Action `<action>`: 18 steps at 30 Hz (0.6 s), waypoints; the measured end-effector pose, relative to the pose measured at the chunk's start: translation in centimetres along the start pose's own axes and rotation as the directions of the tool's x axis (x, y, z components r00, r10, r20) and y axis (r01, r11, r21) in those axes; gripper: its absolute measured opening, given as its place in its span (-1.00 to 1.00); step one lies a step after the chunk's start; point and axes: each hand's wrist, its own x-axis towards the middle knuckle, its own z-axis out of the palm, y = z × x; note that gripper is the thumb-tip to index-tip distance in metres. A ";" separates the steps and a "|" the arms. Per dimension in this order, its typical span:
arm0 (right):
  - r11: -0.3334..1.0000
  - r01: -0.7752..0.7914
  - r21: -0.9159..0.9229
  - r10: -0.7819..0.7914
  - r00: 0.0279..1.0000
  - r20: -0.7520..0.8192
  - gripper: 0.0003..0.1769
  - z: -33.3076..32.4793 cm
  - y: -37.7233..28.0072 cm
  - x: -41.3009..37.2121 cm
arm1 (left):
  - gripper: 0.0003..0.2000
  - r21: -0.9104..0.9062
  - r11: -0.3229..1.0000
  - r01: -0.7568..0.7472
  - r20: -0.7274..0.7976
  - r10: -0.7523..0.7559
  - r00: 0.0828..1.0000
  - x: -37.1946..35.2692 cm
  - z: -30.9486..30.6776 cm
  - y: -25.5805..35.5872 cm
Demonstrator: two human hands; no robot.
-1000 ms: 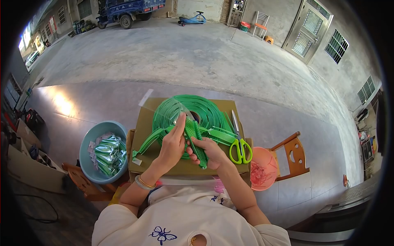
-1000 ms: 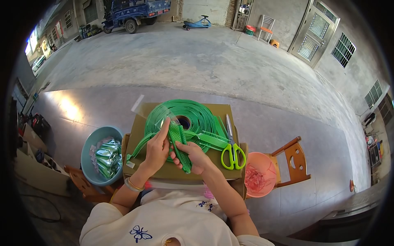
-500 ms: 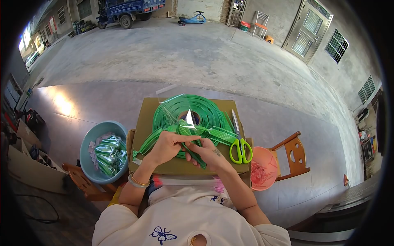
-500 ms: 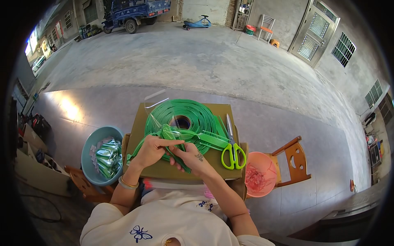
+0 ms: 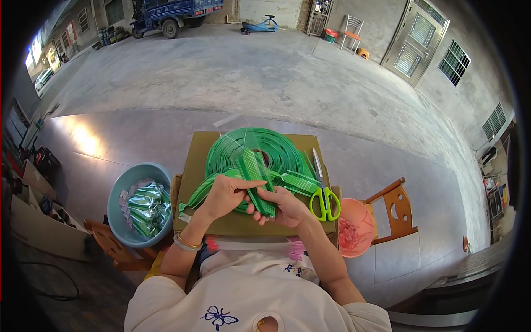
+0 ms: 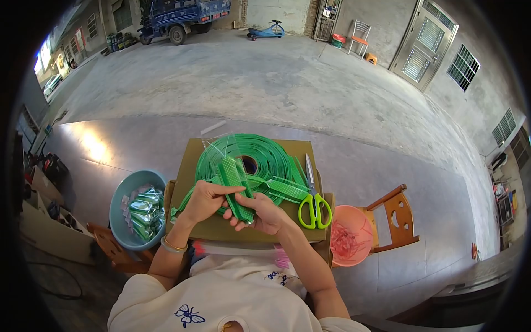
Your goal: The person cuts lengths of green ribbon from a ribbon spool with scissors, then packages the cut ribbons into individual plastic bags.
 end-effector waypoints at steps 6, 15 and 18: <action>0.990 0.067 -0.124 -0.080 0.992 -0.098 -0.68 -1.1 0.2 0.1 | -0.61 0.126 0.992 0.023 0.028 -0.027 0.999 0.3 0.0 -1.0; 0.561 0.254 -0.788 -0.602 0.779 -0.177 -0.67 -0.5 1.1 0.3 | -0.68 -0.439 0.872 0.217 -0.053 -0.266 0.962 0.6 2.6 -4.2; 0.139 0.082 -0.987 -0.706 0.707 -0.041 -0.70 -0.2 1.3 -0.1 | -0.66 -0.448 0.852 0.272 -0.037 -0.322 0.946 0.6 2.2 -3.9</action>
